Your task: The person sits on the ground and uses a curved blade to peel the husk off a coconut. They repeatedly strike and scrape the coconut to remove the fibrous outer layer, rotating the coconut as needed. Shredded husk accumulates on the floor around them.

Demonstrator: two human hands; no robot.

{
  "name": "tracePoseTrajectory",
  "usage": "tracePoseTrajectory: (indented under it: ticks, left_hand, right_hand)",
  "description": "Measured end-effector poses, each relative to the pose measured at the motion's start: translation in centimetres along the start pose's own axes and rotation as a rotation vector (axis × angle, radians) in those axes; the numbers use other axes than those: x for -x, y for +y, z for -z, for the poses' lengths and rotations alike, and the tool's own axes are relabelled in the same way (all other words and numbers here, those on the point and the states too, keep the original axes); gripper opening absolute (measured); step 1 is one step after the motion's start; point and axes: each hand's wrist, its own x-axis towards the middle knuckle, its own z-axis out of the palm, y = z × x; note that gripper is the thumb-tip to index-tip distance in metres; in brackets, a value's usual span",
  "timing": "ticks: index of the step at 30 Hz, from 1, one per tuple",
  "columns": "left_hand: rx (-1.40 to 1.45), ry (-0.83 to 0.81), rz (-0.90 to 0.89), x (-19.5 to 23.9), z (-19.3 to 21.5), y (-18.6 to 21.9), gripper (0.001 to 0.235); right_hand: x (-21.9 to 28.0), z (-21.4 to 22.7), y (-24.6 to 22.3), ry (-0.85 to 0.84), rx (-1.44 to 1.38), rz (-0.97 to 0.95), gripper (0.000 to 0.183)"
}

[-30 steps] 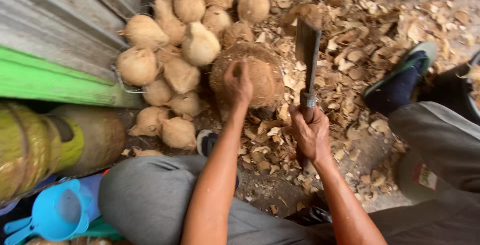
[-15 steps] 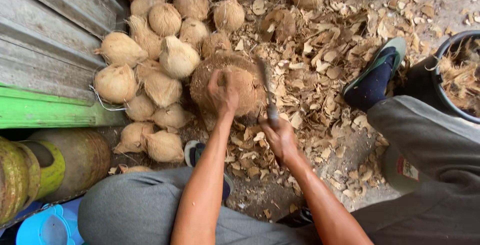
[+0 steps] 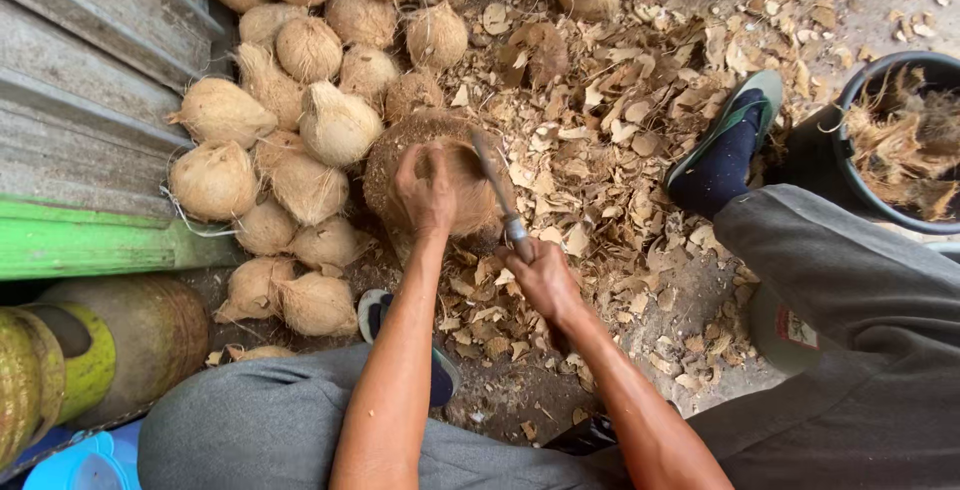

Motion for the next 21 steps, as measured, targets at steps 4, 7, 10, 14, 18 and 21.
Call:
tracePoseTrajectory:
  ticks: [4,7,10,14,18,21]
  left_hand:
    - [-0.022,0.000,0.059,0.3,-0.5,0.0,0.064]
    - [0.044,0.007,0.026,0.0,-0.5,0.1,0.066]
    - [0.242,-0.112,0.181,0.7,0.3,0.2,0.064]
    - [0.409,-0.072,-0.032,0.6,1.8,0.7,0.062]
    - [0.183,-0.160,0.086,0.3,2.7,1.7,0.057]
    - [0.145,-0.174,0.044,1.3,3.3,1.1,0.057]
  right_hand:
    - [-0.5,0.8,1.3,0.039,-0.308,0.453,0.023]
    - [-1.7,0.2,2.5,0.087,-0.205,0.304,0.044]
    - [-2.1,-0.7,3.4,-0.028,0.045,-0.259,0.020]
    - [-2.5,-0.2,2.9,0.025,0.102,-0.067,0.028]
    - [-2.3,1.2,1.2,0.036,-0.056,0.152,0.036]
    - [-0.6,0.1,1.0,0.062,-0.084,0.193,0.039]
